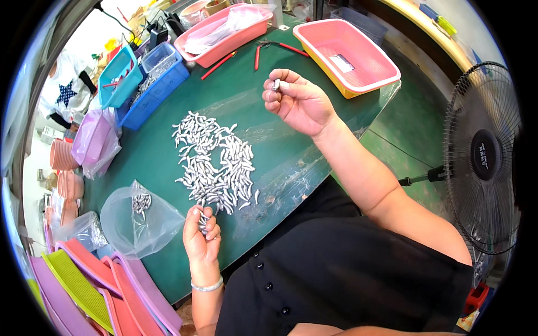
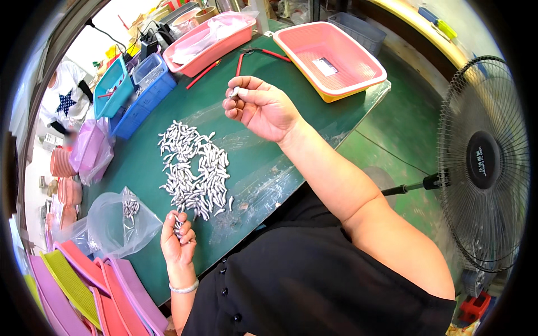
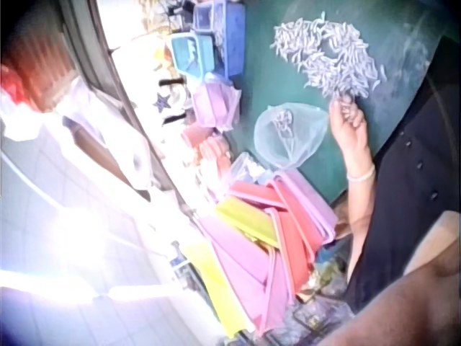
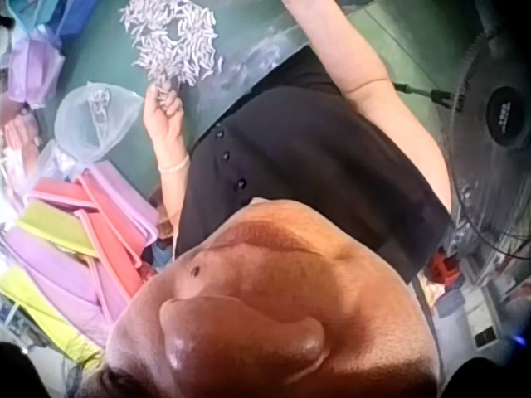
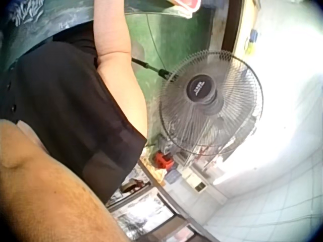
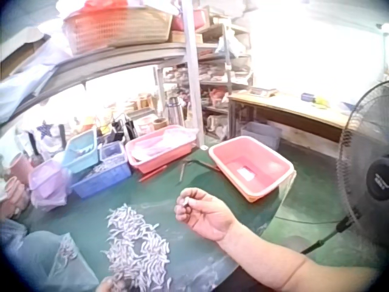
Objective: The person sits at a green workbench and sorts small, silver, cylindrical metal parts by hand. They pick up individual pieces from a pile on the table, inspect them, and place them into a clear plastic bag. The process is repetitive and involves handling the parts one by one.
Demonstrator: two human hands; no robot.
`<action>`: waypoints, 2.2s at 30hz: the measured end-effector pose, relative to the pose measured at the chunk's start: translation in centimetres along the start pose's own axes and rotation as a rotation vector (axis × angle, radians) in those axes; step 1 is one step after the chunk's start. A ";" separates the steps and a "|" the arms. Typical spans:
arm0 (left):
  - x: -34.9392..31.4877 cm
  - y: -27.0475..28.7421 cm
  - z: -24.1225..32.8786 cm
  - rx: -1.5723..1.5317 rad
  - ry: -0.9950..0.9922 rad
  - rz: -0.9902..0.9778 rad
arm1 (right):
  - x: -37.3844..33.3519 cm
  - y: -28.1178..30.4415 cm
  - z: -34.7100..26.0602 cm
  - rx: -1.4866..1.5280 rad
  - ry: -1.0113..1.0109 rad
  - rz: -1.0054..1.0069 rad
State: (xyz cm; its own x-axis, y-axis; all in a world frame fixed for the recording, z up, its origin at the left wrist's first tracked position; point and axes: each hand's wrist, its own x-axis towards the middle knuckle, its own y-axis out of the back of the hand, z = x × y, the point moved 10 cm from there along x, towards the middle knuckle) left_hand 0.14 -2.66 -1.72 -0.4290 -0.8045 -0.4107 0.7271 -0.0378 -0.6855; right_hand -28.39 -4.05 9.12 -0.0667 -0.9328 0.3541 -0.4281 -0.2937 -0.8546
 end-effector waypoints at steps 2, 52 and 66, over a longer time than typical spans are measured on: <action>-0.2 0.4 0.1 -0.001 -0.018 -0.010 | -0.1 -0.4 0.2 -0.093 0.007 -0.029; 6.0 -1.9 1.1 0.151 0.013 -0.168 | 31.8 3.4 10.3 -1.040 -0.067 0.326; 6.4 -2.3 2.4 0.018 -0.128 -0.316 | 5.3 -0.7 15.8 -1.360 -0.440 -0.318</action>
State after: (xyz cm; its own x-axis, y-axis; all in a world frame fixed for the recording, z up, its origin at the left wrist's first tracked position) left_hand -3.00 -9.14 -1.30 -0.5644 -0.8194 -0.1000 0.5790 -0.3065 -0.7555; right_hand -14.19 -12.05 5.56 0.3591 -0.9279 0.1005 -0.8908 -0.3086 0.3336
